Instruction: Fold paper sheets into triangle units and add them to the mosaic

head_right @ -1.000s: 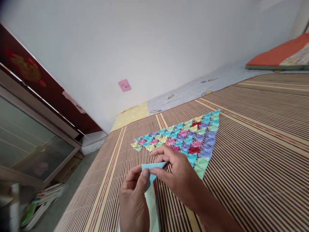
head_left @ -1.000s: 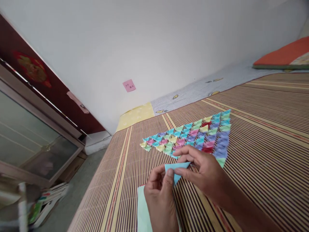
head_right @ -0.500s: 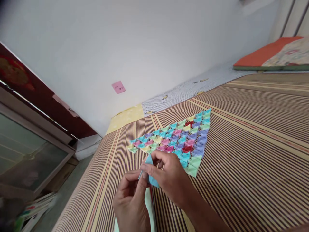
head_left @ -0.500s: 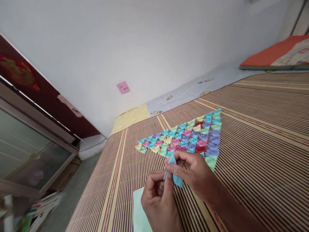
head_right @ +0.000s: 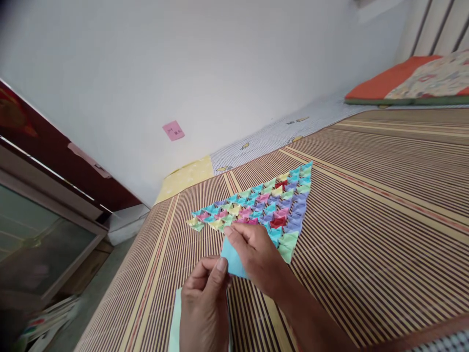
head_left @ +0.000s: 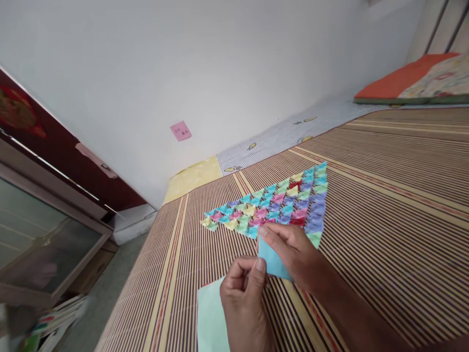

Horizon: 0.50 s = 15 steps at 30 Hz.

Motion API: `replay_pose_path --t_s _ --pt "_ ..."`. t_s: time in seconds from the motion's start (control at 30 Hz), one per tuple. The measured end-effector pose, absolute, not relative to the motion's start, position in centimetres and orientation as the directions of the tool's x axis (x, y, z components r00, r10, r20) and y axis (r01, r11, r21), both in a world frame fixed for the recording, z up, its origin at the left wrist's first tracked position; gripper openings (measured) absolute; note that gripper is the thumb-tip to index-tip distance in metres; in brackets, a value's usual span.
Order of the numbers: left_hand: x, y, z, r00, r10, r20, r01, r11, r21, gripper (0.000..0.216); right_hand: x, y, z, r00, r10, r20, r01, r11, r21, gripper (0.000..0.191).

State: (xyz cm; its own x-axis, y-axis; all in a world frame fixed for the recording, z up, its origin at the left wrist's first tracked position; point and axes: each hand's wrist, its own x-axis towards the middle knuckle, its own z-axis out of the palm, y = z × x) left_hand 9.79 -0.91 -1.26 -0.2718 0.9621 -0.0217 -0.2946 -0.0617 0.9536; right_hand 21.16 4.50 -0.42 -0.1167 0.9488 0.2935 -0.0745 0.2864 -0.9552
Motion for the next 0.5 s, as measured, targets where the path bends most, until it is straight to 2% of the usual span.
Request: replay_pose_path --t_s 0.1,0.2,0.37,0.5 --pt "9.5 -0.7 -1.4 -0.389 0.921 -0.026 -0.312 -0.105 0.944 0.035 21.6 4.5 -0.4 -0.239 0.940 0.245 -0.127 0.220 -0.967 0.043" --pt "9.2 -0.4 -1.5 -0.497 0.864 -0.081 -0.405 -0.149 0.902 0.038 21.8 4.3 -0.2 -0.383 0.905 0.183 -0.097 0.158 -0.983 0.037" --pt "8.4 -0.1 -1.6 -0.466 0.864 -0.190 -0.601 -0.152 0.784 0.038 21.8 4.1 -0.2 -0.462 0.875 0.143 -0.110 0.103 -0.989 0.030" --pt "7.7 0.1 -1.5 -0.487 0.838 -0.246 -0.662 -0.171 0.729 0.039 22.4 4.3 -0.2 -0.494 0.858 0.143 -0.131 0.089 -0.987 0.033"
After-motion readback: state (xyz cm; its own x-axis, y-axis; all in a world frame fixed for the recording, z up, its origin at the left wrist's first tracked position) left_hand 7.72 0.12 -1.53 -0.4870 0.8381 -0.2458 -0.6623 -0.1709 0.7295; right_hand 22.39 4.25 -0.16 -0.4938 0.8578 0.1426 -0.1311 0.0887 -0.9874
